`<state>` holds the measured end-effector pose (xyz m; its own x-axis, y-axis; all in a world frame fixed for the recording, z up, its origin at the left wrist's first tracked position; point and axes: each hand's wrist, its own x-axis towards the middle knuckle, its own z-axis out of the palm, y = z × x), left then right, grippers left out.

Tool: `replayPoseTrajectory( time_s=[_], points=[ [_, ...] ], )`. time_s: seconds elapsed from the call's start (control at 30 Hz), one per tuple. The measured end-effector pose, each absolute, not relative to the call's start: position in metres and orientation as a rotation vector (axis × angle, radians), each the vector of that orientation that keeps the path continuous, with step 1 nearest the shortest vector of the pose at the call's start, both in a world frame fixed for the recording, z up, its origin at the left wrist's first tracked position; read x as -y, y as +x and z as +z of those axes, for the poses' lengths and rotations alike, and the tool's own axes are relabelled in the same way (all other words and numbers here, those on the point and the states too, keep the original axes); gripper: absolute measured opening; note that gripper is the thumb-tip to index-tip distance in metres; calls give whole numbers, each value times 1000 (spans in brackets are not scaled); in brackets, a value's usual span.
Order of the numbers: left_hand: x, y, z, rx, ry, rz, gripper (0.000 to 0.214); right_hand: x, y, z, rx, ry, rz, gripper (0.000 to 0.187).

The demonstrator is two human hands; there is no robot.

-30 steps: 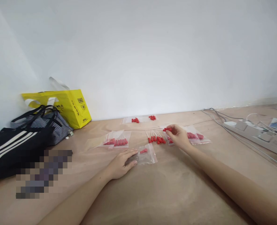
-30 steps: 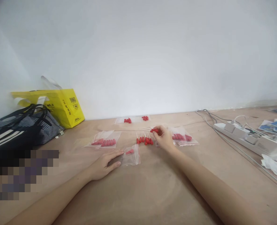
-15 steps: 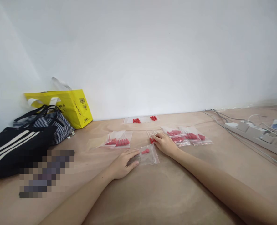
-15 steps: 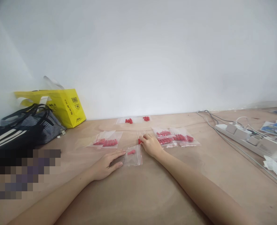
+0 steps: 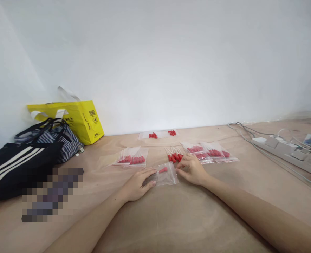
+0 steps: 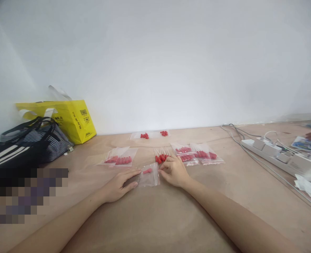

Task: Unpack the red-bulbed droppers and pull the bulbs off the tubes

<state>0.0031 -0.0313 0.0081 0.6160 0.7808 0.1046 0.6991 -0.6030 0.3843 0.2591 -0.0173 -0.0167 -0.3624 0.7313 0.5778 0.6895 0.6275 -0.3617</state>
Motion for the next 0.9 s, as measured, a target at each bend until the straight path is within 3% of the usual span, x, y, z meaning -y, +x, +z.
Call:
replayPoseTrajectory(
  time_s=[0.33, 0.6, 0.73, 0.9],
  points=[
    [28, -1, 4, -1135, 2562, 397, 45, 15, 228, -16, 2301, -1202, 85, 20],
    [30, -1, 9, -1105, 2552, 415, 44, 17, 226, -20, 2146, -1171, 279, 12],
    [30, -2, 7, -1118, 2527, 428, 44, 19, 234, -20, 1978, -1063, 535, 6],
    [29, -6, 7, -1115, 2540, 399, 44, 8, 261, -11, 1548, -993, 852, 15]
  ],
)
